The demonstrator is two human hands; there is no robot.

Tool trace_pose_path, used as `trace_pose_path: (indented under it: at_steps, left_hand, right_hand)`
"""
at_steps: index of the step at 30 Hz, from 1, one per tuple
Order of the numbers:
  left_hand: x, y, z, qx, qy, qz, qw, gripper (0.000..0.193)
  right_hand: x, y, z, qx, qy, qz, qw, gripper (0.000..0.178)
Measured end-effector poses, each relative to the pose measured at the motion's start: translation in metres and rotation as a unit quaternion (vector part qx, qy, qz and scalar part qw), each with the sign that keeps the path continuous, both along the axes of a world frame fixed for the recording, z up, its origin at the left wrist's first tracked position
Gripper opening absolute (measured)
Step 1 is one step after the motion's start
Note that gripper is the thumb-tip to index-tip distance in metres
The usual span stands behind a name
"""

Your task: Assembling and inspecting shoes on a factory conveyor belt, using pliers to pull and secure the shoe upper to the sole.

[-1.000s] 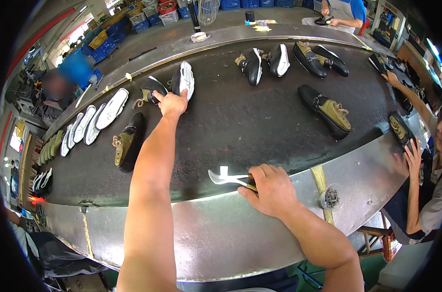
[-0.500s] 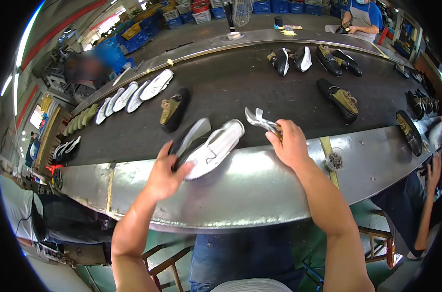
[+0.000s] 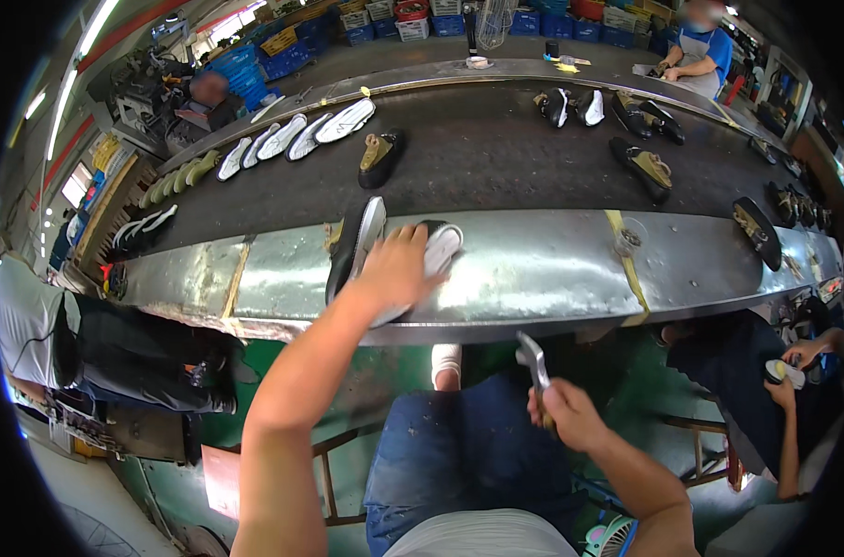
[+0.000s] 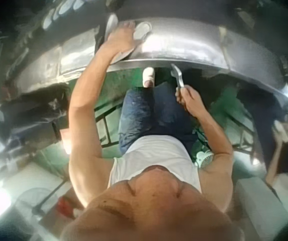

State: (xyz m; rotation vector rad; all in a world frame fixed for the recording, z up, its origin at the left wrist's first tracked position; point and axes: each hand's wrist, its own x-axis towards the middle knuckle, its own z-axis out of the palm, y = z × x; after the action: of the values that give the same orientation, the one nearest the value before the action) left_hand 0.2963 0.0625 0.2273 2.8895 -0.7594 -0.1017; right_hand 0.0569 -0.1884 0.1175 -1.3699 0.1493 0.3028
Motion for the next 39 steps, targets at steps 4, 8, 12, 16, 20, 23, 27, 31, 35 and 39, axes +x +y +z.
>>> trace_pose_path:
  at_steps: [4, 8, 12, 16, 20, 23, 27, 31, 35, 39]
  left_hand:
    - [0.068, -0.007, -0.012, 0.022, 0.099, 0.038, 0.994, 0.080]
    - [0.018, -0.008, -0.002, -0.158, 0.153, 0.038, 0.975, 0.077]
    - [-0.098, -0.001, -0.050, -0.511, 0.249, 0.049, 0.821, 0.068]
    - [-0.219, 0.002, -0.160, -0.668, 0.289, 0.053, 0.684, 0.070]
    - [-0.252, 0.008, -0.209, -0.600, 0.347, 0.094, 0.714, 0.058]
    - [-0.249, 0.015, -0.204, -0.615, 0.380, 0.070, 0.688, 0.056]
    - [-0.251, 0.025, -0.216, -0.605, 0.355, 0.037, 0.712, 0.055]
    - [-0.251, 0.027, -0.208, -0.535, 0.330, 0.051, 0.776, 0.055]
    - [-0.242, 0.028, -0.195, -0.489, 0.355, 0.071, 0.794, 0.050]
    - [-0.235, 0.029, -0.209, -0.494, 0.343, 0.055, 0.797, 0.047]
  right_hand:
    - [-0.079, -0.006, -0.023, -0.023, 0.096, 0.067, 0.993, 0.027]
    - [-0.128, -0.003, -0.016, 0.098, 0.081, -0.041, 0.991, 0.032]
    - [-0.146, -0.006, -0.034, -0.050, 0.094, -0.015, 0.994, 0.031]
    - [-0.141, 0.002, -0.025, -0.228, 0.021, 0.074, 0.971, 0.025]
    - [-0.130, 0.015, -0.022, -0.286, -0.042, 0.170, 0.942, 0.032]
    - [-0.122, 0.031, -0.031, -0.251, -0.048, 0.167, 0.952, 0.035]
    - [-0.104, 0.042, -0.034, -0.154, 0.041, 0.182, 0.970, 0.032]
    - [-0.084, 0.034, -0.033, -0.058, 0.117, 0.249, 0.960, 0.027]
    - [-0.069, 0.040, -0.006, 0.041, 0.265, 0.178, 0.947, 0.019]
    - [-0.059, 0.033, -0.018, -0.174, 0.180, 0.257, 0.933, 0.020]
